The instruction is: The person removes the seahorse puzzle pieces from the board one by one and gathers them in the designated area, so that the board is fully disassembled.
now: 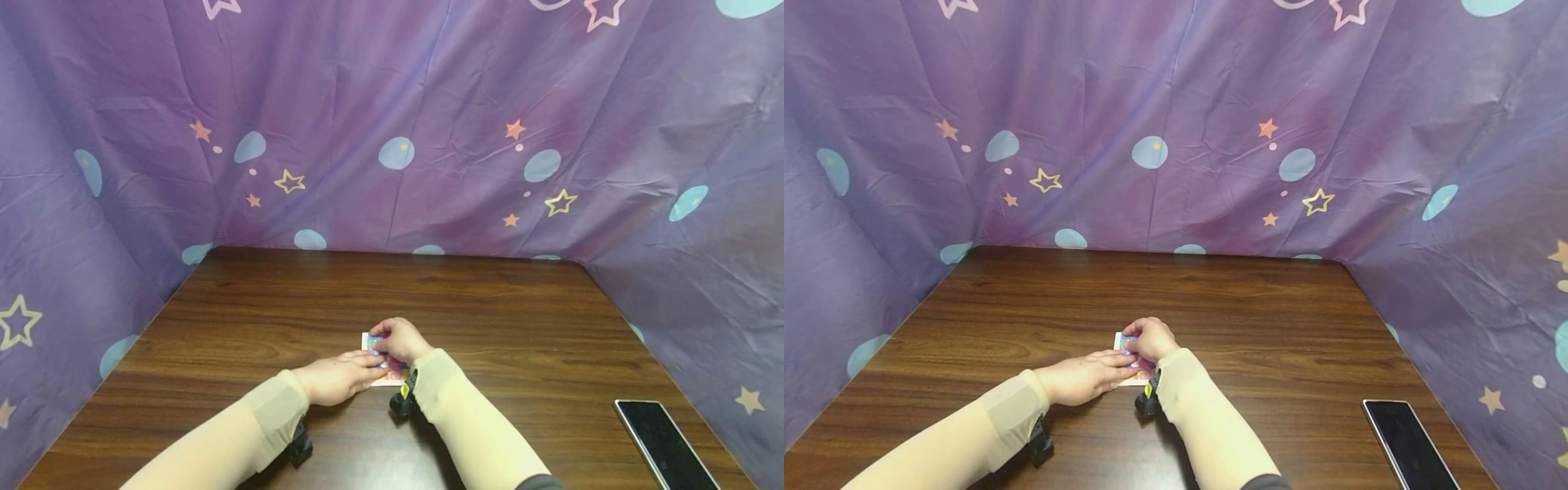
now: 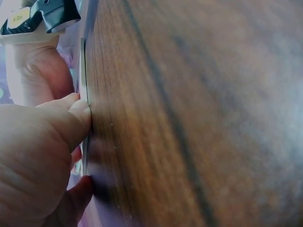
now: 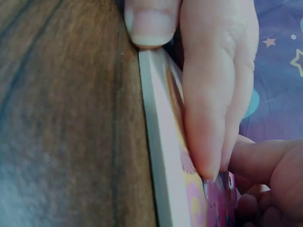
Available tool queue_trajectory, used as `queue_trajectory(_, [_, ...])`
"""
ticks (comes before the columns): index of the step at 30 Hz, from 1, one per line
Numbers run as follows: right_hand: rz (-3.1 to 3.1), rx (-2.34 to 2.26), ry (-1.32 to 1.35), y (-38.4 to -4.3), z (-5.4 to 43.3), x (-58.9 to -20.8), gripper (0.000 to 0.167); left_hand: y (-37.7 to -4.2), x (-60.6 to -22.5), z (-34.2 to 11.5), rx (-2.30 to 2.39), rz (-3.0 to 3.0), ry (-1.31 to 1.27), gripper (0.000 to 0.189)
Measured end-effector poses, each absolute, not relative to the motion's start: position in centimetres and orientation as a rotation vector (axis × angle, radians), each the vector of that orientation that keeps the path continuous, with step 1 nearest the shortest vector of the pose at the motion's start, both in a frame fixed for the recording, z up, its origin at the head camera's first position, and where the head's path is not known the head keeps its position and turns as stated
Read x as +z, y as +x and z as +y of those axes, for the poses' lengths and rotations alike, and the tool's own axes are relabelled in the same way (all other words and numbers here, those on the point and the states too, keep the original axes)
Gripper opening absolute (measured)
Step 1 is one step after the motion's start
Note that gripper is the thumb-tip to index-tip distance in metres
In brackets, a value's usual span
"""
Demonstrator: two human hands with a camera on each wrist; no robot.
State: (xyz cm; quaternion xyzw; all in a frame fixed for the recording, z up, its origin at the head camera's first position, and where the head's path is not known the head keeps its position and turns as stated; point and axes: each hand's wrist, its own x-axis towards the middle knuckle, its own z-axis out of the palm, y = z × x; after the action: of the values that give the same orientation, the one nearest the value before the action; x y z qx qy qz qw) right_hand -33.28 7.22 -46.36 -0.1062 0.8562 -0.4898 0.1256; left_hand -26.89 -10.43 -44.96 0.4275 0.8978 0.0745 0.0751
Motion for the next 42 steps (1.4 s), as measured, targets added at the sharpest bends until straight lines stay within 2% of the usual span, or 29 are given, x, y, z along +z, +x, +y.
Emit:
queue_trajectory(15, [2.426, -1.478, -0.138, -33.37, 6.72, -46.19, 0.022, -27.04, -44.98, -10.44, 0.239, 2.682, 1.299, 0.041])
queue_trajectory(24, [2.451, -1.462, -0.206, -33.53, 7.16, -46.44, 0.023, -27.03, -44.90, -10.25, 0.253, 2.685, 1.269, 0.041])
queue_trajectory(42, [2.334, -1.582, -0.078, -33.49, 6.45, -46.27, 0.030, -26.96, -44.72, -10.37, 0.234, 2.682, 1.267, 0.042])
